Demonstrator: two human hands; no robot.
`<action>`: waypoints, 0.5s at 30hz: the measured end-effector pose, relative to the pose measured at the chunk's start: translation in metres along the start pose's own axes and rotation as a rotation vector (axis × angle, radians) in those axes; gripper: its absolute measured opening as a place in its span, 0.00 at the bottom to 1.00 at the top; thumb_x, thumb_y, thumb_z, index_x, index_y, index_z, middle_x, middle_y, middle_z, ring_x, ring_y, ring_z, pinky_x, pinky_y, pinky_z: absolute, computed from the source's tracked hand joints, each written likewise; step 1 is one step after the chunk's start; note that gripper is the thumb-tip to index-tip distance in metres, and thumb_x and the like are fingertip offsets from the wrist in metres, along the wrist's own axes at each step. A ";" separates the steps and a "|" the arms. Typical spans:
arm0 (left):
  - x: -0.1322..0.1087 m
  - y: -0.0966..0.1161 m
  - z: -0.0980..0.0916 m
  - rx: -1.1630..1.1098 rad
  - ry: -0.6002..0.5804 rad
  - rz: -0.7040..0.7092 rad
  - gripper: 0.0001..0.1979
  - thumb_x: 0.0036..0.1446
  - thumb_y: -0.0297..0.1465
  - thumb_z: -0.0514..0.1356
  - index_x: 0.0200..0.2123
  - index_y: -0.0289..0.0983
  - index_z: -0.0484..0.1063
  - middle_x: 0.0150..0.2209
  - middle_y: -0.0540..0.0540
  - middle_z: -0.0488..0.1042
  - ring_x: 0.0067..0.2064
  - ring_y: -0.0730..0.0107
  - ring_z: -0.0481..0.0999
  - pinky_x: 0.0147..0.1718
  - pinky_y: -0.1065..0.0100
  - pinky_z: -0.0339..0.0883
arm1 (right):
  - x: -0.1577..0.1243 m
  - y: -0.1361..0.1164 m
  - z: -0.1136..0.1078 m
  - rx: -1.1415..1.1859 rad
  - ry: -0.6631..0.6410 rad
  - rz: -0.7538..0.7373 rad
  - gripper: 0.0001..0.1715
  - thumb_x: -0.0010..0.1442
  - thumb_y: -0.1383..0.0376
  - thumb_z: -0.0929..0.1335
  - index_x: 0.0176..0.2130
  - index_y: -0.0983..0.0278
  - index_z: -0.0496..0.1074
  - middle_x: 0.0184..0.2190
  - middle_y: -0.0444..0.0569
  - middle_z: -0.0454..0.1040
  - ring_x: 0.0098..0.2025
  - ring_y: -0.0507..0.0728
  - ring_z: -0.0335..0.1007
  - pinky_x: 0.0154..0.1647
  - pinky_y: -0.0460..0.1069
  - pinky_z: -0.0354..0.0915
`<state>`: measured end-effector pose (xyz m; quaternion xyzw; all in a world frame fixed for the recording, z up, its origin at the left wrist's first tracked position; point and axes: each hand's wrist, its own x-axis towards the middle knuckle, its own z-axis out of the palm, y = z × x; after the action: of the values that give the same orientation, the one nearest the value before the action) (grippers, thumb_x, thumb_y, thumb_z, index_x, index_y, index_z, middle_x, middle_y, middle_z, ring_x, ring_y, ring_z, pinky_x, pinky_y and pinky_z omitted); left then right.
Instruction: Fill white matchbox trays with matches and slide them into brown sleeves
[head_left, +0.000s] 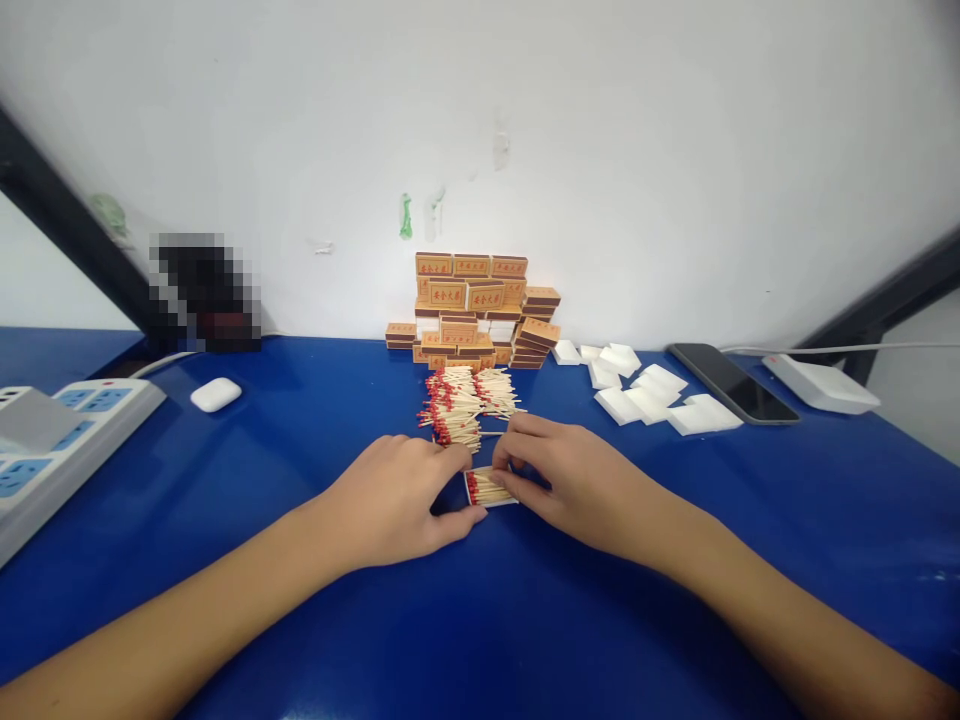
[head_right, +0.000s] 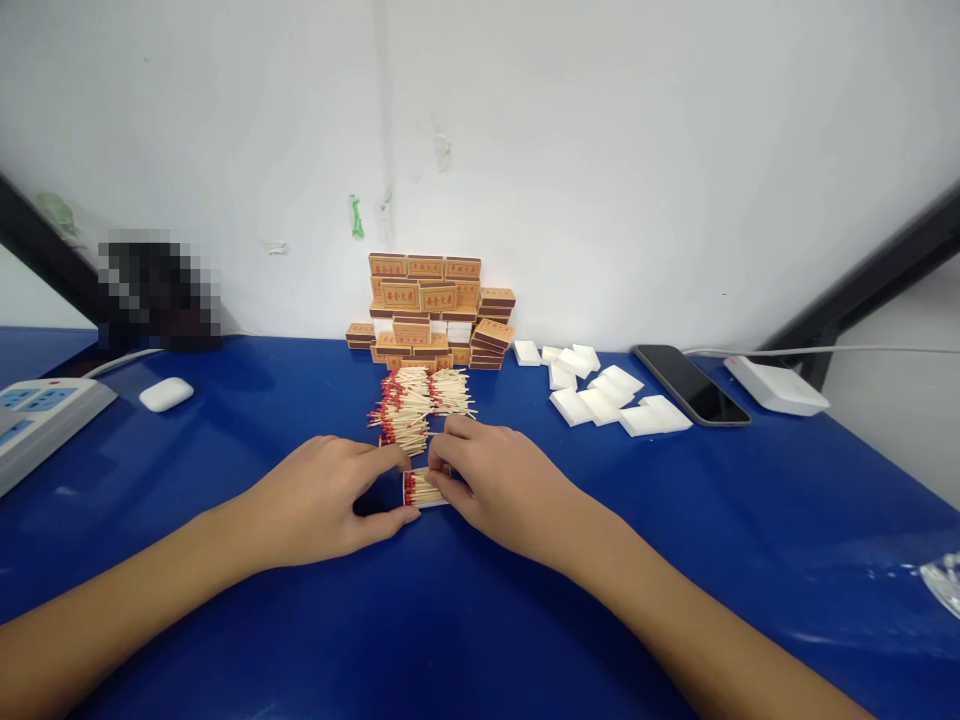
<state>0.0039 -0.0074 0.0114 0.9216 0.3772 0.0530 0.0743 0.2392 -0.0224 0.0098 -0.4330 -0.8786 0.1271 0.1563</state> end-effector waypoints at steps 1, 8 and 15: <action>0.000 0.000 0.000 0.001 -0.002 -0.001 0.16 0.65 0.45 0.61 0.46 0.39 0.75 0.31 0.47 0.80 0.33 0.56 0.81 0.28 0.62 0.67 | 0.000 0.000 0.000 0.007 -0.003 -0.008 0.06 0.70 0.69 0.67 0.38 0.63 0.73 0.39 0.47 0.72 0.34 0.53 0.68 0.35 0.49 0.62; 0.001 0.002 -0.003 0.017 -0.010 0.003 0.15 0.65 0.45 0.61 0.41 0.39 0.73 0.30 0.47 0.79 0.32 0.56 0.80 0.27 0.64 0.64 | 0.000 -0.002 -0.002 0.047 -0.054 -0.043 0.07 0.69 0.71 0.67 0.40 0.63 0.76 0.39 0.47 0.72 0.34 0.52 0.69 0.35 0.49 0.62; 0.001 0.001 -0.001 0.023 0.000 0.009 0.15 0.65 0.45 0.61 0.42 0.39 0.73 0.29 0.47 0.78 0.31 0.55 0.80 0.26 0.63 0.62 | 0.002 -0.005 -0.002 0.003 -0.073 -0.039 0.10 0.73 0.70 0.64 0.40 0.65 0.74 0.40 0.49 0.72 0.34 0.53 0.69 0.35 0.48 0.62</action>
<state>0.0050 -0.0072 0.0125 0.9241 0.3737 0.0487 0.0633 0.2351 -0.0232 0.0138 -0.4106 -0.8919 0.1408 0.1273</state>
